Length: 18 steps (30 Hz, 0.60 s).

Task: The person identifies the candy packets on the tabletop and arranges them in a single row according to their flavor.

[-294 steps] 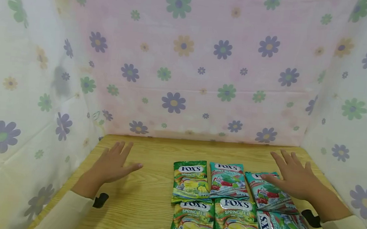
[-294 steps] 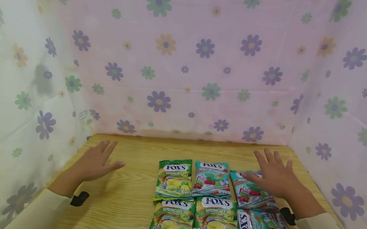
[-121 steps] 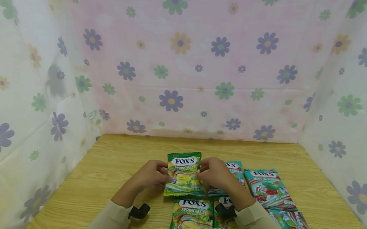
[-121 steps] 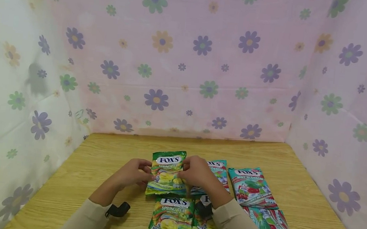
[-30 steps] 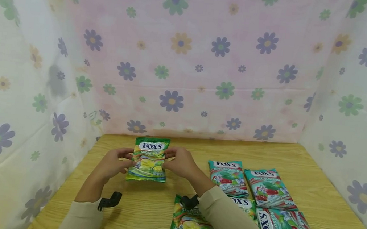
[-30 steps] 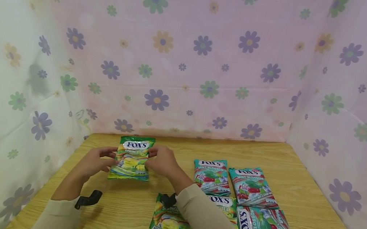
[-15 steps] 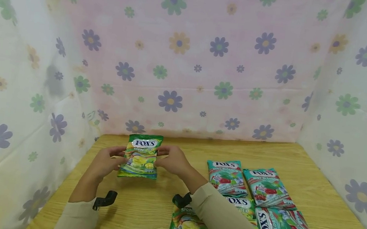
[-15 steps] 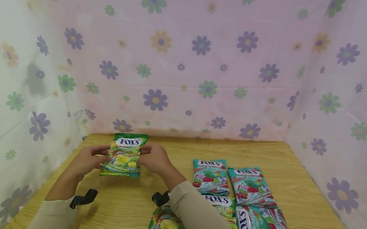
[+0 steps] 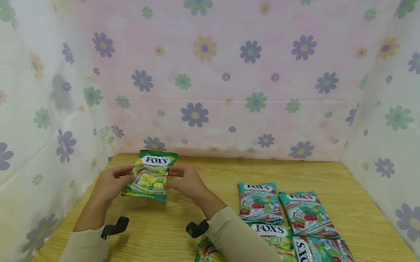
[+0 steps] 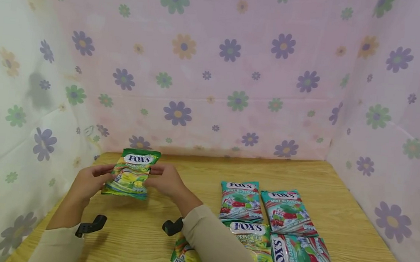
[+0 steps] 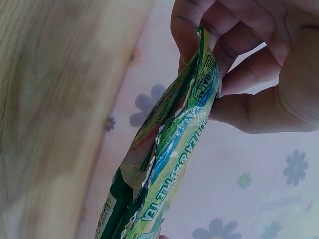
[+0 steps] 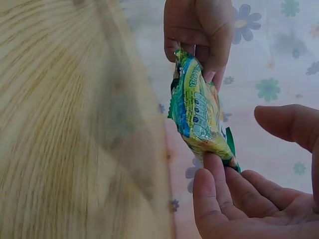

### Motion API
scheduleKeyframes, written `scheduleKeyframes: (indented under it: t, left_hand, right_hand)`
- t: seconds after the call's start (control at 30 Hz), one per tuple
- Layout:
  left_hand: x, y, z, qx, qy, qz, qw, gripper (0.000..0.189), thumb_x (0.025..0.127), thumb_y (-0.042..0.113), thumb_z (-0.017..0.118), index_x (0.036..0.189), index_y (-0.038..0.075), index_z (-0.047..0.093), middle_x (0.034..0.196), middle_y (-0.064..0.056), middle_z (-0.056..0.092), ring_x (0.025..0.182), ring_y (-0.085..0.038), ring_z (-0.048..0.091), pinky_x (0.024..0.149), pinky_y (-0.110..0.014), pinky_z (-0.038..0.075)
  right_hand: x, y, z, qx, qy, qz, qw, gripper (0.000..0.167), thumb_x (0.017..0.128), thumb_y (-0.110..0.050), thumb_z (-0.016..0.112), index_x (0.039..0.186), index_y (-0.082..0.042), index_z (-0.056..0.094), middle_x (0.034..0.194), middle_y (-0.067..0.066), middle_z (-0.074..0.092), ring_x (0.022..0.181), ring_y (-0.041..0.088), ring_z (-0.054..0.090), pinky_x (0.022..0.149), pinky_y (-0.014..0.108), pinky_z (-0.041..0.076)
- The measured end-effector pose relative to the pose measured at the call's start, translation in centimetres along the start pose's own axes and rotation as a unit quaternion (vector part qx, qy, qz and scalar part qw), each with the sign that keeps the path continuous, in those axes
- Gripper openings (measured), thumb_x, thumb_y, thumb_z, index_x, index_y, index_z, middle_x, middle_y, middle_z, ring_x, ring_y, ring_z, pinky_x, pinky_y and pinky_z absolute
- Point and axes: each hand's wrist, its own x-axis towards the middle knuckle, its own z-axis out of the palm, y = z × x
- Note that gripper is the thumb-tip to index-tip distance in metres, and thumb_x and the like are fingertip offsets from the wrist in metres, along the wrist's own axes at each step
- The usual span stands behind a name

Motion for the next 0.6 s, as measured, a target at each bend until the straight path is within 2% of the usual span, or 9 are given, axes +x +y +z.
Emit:
scheduleKeyframes:
  t: [0.23,0.4,0.6]
  left_hand:
    - [0.1,-0.5,-0.9,0.003,0.034,-0.001,0.9994,0.052,0.102,0.030,0.066,0.148,0.007,0.057,0.145,-0.020,0.059,0.100,-0.003,0.058,0.077,-0.014,0.052]
    - [0.2,-1.0,-1.2,-0.005,0.043,-0.002,0.9991,0.052,0.103,0.031,0.067,0.147,0.006,0.058,0.145,-0.019,0.059,0.101,0.000,0.058,0.079,-0.012,0.052]
    - [0.2,-1.9,-1.4,-0.008,0.040,-0.012,0.9991,0.050,0.103,0.029,0.066,0.147,0.006,0.058,0.146,-0.018,0.059,0.099,0.004,0.058,0.078,-0.012,0.053]
  right_hand:
    - [0.8,0.0,1.3,0.059,-0.015,0.017,0.9980,0.064,0.088,-0.009,0.082,0.146,-0.009,0.058,0.140,0.006,0.063,0.107,0.020,0.071,0.096,0.050,0.059]
    - [1.1,0.2,1.9,0.053,-0.021,0.022,0.9981,0.066,0.087,-0.010,0.082,0.148,-0.014,0.058,0.144,0.004,0.061,0.106,0.019,0.070,0.097,0.053,0.058]
    - [1.5,0.6,2.4,0.031,-0.030,0.012,0.9990,0.071,0.088,-0.010,0.081,0.152,-0.013,0.053,0.149,0.007,0.057,0.107,0.020,0.070,0.099,0.053,0.057]
